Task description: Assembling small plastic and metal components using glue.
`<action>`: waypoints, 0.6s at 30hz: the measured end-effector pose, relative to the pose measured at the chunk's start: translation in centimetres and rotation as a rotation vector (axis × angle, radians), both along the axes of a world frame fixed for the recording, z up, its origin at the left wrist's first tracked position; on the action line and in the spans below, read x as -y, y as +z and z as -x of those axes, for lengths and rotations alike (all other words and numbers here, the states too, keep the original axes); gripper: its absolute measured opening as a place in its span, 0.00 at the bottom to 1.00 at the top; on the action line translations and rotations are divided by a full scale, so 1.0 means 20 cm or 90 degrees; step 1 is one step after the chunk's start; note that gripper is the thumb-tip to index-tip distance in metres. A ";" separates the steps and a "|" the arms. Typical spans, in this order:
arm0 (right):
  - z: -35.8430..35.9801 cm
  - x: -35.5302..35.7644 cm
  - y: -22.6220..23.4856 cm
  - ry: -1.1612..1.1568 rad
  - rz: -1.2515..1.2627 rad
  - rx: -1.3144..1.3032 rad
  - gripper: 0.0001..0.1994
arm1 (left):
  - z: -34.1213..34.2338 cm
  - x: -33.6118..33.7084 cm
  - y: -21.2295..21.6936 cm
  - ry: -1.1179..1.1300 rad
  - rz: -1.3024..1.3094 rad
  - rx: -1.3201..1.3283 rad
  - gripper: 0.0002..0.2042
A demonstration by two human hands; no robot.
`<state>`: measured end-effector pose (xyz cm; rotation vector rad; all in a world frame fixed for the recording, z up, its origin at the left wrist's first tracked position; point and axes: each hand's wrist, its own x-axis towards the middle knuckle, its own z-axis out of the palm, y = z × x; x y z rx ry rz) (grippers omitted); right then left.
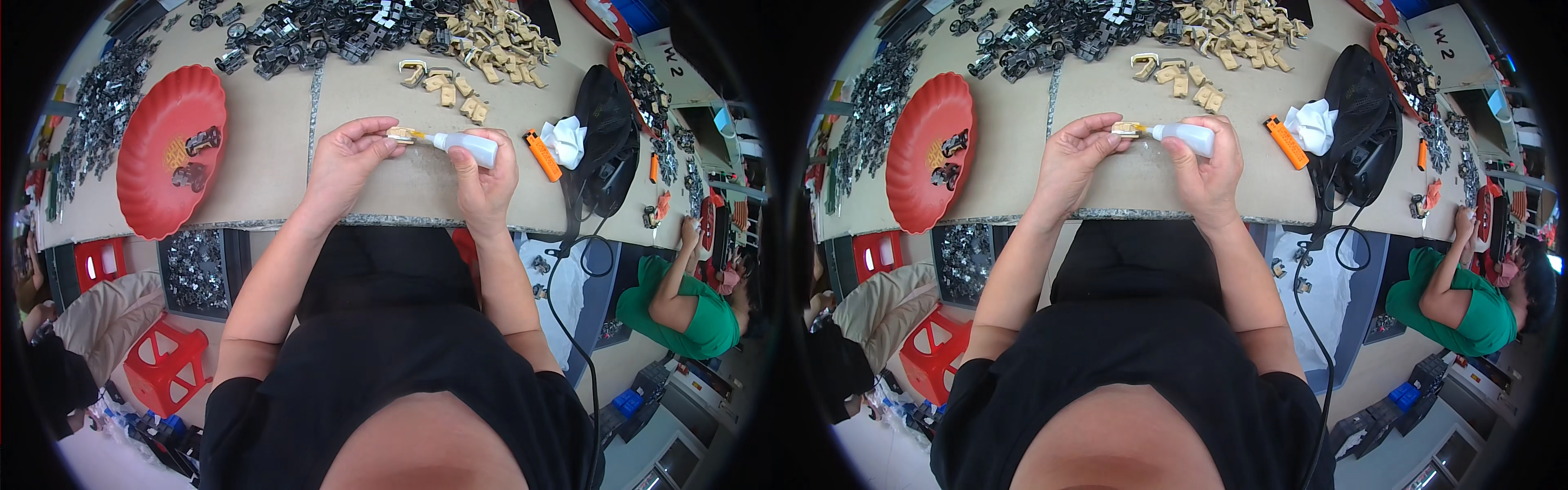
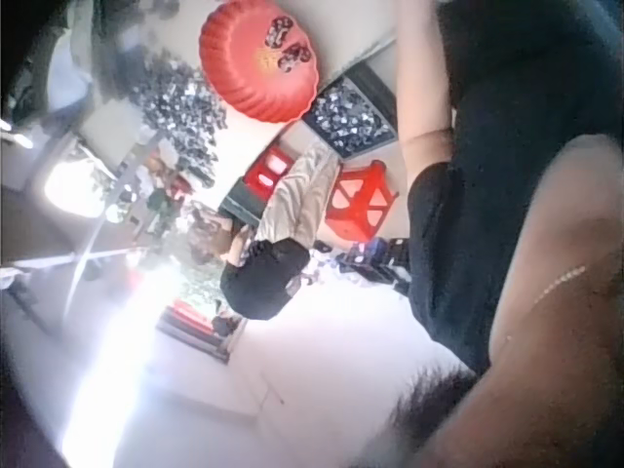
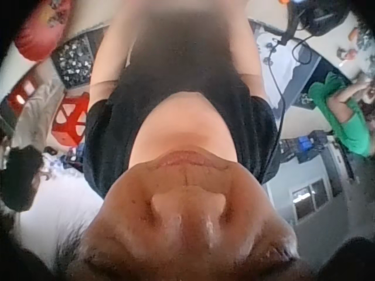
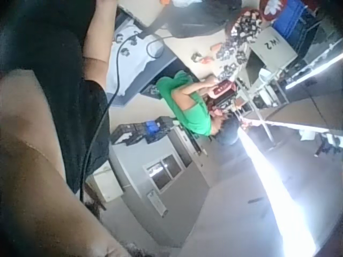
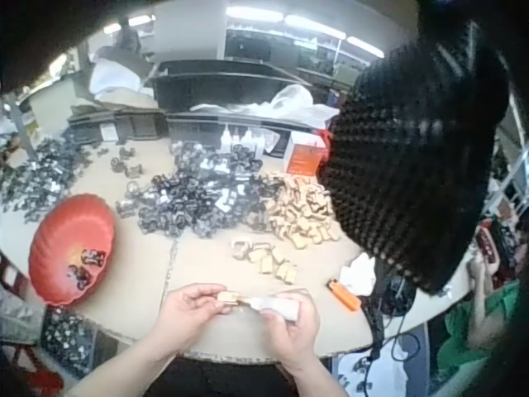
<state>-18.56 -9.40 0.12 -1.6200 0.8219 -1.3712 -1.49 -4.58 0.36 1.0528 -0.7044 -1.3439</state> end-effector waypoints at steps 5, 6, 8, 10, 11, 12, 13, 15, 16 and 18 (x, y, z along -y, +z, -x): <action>0.00 -0.01 0.00 0.004 -0.008 0.006 0.13 | 0.00 0.00 0.00 0.008 -0.002 0.001 0.12; 0.00 -0.01 0.00 0.005 -0.011 0.007 0.13 | 0.00 0.00 0.00 0.009 -0.003 0.000 0.12; 0.00 -0.01 0.00 0.008 -0.020 0.007 0.13 | 0.00 0.00 -0.01 0.010 -0.003 -0.004 0.13; 0.00 -0.01 0.00 0.009 -0.077 0.050 0.13 | 0.00 0.00 -0.01 0.011 -0.005 -0.008 0.13; 0.01 -0.02 0.02 0.008 -0.129 0.091 0.13 | 0.00 0.00 -0.01 0.011 -0.005 -0.009 0.13; 0.01 -0.03 0.03 0.006 -0.177 0.134 0.13 | 0.00 0.00 -0.01 0.010 -0.002 -0.010 0.13; 0.02 -0.01 0.03 0.017 -0.199 0.217 0.12 | 0.00 0.00 -0.01 0.010 0.001 -0.010 0.13; 0.05 0.05 0.03 0.037 -0.240 0.380 0.11 | 0.00 0.00 -0.01 0.008 0.009 -0.012 0.13; 0.07 0.07 0.05 0.024 -0.253 0.379 0.12 | 0.00 0.00 -0.01 0.009 0.008 -0.009 0.13; 0.11 0.09 0.09 -0.005 -0.278 0.380 0.16 | 0.00 0.00 -0.02 0.008 0.009 -0.002 0.13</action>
